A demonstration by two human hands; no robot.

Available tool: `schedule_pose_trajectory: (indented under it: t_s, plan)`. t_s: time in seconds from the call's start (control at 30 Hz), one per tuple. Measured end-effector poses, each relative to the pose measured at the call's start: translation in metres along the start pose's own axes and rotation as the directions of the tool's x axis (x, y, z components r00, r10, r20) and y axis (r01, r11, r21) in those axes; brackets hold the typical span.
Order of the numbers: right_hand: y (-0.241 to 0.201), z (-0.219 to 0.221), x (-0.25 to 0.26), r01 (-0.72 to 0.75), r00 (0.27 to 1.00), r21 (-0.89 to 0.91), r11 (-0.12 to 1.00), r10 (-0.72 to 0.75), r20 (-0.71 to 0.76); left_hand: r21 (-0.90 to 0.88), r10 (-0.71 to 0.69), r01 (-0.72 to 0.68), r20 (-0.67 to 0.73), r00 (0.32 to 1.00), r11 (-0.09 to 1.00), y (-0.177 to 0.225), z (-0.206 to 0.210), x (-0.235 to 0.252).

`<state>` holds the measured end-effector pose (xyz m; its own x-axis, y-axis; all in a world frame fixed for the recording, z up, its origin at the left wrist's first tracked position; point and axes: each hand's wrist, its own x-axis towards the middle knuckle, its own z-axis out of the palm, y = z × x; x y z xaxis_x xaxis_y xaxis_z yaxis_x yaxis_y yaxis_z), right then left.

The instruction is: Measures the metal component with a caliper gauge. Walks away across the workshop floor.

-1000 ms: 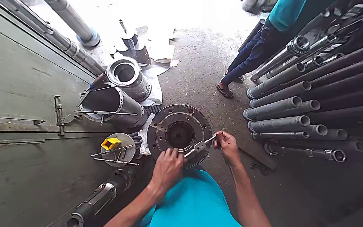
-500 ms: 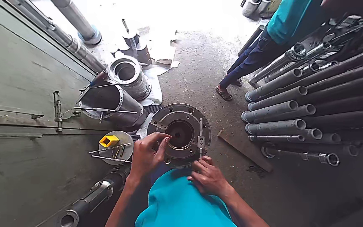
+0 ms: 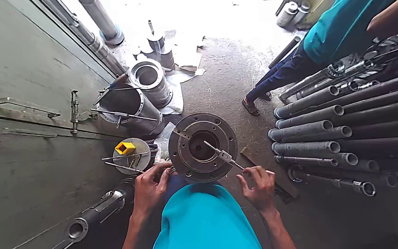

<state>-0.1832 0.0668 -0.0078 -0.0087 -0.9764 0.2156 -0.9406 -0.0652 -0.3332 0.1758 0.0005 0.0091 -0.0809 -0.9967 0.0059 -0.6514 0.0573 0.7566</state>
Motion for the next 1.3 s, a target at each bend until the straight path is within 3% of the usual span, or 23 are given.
schedule_pose_trajectory:
  t_s: [0.13,0.27,0.43,0.57,0.63,0.73,0.83,0.9,0.97,1.03,1.1,1.17,1.23,1.3]
  plan:
    - [0.03,-0.004,-0.003,-0.117,0.98,0.038,0.992,0.109,0.164,0.01,-0.054,0.054,-0.006,0.999,0.998,-0.013,-0.003,-0.013]
    - [0.049,-0.005,0.005,-0.155,0.971,0.422,0.894,0.06,0.23,0.043,-0.062,0.062,-0.011,0.998,0.997,-0.018,-0.006,-0.015]
    - [0.05,0.006,0.009,-0.173,0.966,0.449,0.877,0.061,0.253,0.068,-0.048,0.049,-0.026,0.999,0.996,-0.023,-0.008,-0.014]
    - [0.05,0.025,0.022,-0.324,0.945,0.724,0.609,0.238,0.223,0.056,-0.065,0.065,-0.008,0.998,0.996,-0.025,-0.005,-0.016]
    - [0.044,0.035,0.044,-0.343,0.925,0.754,0.56,0.339,0.17,0.076,-0.065,0.064,0.016,0.998,0.995,-0.024,-0.001,-0.015]
    - [0.018,0.043,0.088,-0.436,0.885,0.63,0.643,0.432,0.171,0.086,-0.032,0.027,0.06,0.998,0.996,-0.022,0.004,-0.01]
    - [-0.038,0.043,0.123,-0.4,0.899,0.342,0.85,0.293,0.325,0.102,0.019,-0.031,0.112,0.993,0.994,-0.018,0.01,-0.002]
    - [-0.086,0.05,0.124,-0.175,0.89,0.191,0.966,0.072,0.451,0.104,0.052,-0.067,0.147,0.988,0.992,-0.014,0.013,0.003]
    - [-0.121,0.055,0.098,0.118,0.847,0.144,0.982,-0.176,0.503,0.083,0.069,-0.083,0.159,0.985,0.993,-0.008,0.014,0.005]
    - [-0.113,0.058,0.054,0.342,0.858,0.15,0.928,-0.374,0.353,0.06,0.081,-0.091,0.147,0.986,0.994,-0.007,0.009,0.007]
    - [-0.072,0.051,0.012,0.48,0.837,0.201,0.854,-0.514,0.185,0.046,0.057,-0.063,0.116,0.992,0.997,-0.012,0.01,0.003]
    - [-0.033,0.031,-0.017,0.45,0.871,0.193,0.872,-0.476,0.121,0.074,0.017,-0.026,0.128,0.992,0.997,-0.022,0.008,-0.005]
    - [0.002,0.009,-0.021,0.244,0.964,0.044,0.969,-0.247,0.096,0.087,0.0,-0.013,0.153,0.988,0.996,-0.031,0.009,-0.009]
    - [0.024,-0.002,-0.006,-0.009,0.995,-0.057,0.998,0.014,0.098,0.096,-0.016,-0.001,0.172,0.985,0.995,-0.037,0.008,-0.011]
